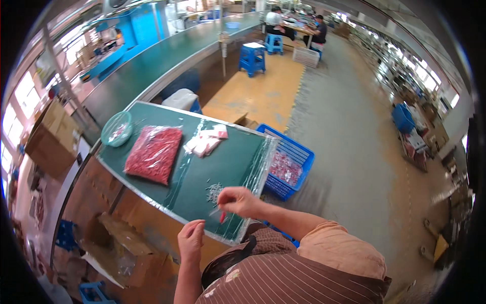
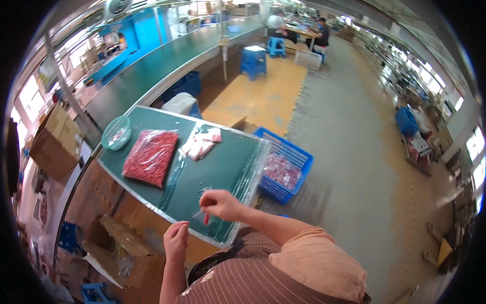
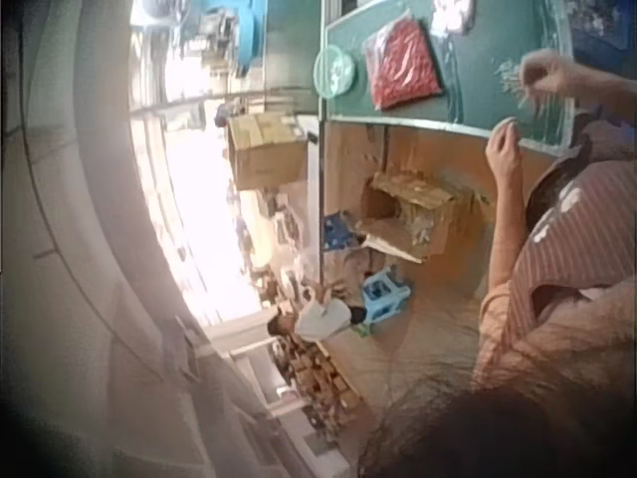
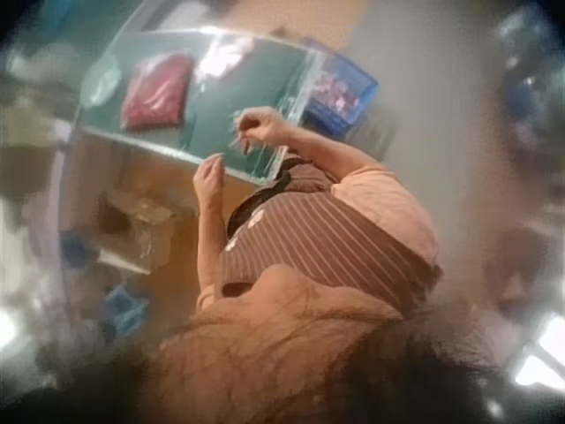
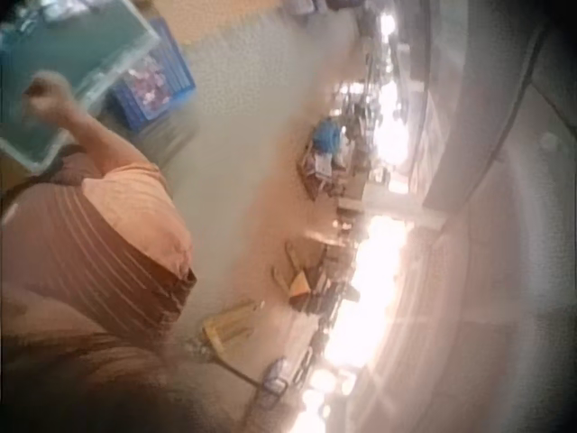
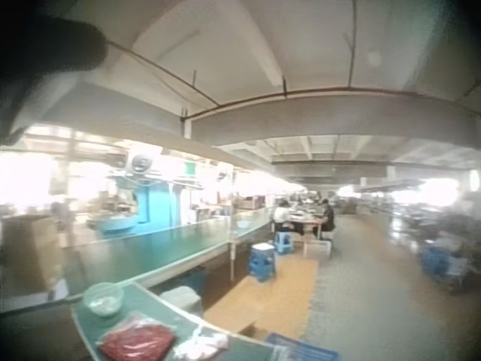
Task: The person bags small parts by hand, placing a screw and a red plastic anchor into a small plastic bag. After sealing the bag, the person drops it into a blue crate and repeats the process.
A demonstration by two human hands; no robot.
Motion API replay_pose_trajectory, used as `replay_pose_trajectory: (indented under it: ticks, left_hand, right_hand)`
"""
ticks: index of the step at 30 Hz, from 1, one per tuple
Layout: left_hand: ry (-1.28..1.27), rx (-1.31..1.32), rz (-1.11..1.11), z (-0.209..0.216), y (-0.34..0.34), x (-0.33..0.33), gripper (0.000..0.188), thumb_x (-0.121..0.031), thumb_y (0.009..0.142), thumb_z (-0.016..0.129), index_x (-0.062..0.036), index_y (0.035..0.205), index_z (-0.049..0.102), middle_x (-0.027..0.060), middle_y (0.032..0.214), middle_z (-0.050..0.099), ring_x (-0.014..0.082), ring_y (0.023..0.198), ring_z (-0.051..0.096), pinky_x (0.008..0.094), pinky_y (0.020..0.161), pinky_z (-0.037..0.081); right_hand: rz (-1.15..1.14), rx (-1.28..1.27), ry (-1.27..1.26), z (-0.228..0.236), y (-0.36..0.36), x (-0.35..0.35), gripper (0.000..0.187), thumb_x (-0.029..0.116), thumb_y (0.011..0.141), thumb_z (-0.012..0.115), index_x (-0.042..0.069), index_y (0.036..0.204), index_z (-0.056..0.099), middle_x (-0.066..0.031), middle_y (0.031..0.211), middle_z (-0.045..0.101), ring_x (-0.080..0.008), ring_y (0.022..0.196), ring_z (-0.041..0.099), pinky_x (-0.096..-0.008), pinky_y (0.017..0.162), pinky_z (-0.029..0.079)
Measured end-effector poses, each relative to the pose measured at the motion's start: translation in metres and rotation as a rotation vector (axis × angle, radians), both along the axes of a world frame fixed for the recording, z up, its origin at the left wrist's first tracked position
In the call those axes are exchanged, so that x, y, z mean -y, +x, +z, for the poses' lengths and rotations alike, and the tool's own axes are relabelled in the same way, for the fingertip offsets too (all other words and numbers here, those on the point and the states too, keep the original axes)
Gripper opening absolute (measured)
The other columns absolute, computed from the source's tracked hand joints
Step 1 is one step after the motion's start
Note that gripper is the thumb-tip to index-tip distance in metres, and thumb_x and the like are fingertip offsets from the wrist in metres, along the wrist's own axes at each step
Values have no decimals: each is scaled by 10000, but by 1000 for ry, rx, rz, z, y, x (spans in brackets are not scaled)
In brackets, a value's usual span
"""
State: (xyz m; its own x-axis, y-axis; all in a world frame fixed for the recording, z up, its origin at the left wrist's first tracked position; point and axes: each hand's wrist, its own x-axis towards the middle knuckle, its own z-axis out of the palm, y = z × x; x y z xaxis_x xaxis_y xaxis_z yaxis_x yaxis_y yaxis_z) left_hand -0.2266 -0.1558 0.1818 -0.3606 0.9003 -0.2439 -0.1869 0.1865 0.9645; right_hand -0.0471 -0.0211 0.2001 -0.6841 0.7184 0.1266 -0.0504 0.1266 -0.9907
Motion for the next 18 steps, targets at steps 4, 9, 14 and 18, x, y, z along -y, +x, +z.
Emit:
replay_pose_trajectory:
  ticks: [4,9,14,18]
  left_hand:
    - [-69,319,116,-11,-14,-7,140,-146,903,587,-46,1000,601,-27,644,480,32,439,338,186,361,238]
    - [-83,672,88,-19,-34,-48,226,-232,936,543,-75,1097,532,0,748,514,73,532,430,207,428,339]
    - [-80,725,303,-21,-55,-82,251,-229,954,498,-72,1150,508,65,980,601,180,847,592,338,672,517]
    - [61,697,353,-22,-74,-75,239,-203,965,468,-58,1152,507,112,1108,598,249,1055,572,455,869,497]
  right_hand:
    - [-443,3,34,-5,80,-79,47,-26,832,571,-15,866,601,-77,789,618,-169,674,646,-281,605,519]
    - [-871,529,410,-111,210,-203,201,90,777,563,11,928,670,-131,850,675,-255,811,634,-358,744,491]
    - [-925,692,339,-167,230,-258,249,75,773,573,-1,995,656,-123,897,670,-213,784,637,-313,742,496]
    - [-608,294,148,-74,72,-186,144,45,815,588,12,940,651,-44,876,630,-135,796,587,-267,743,475]
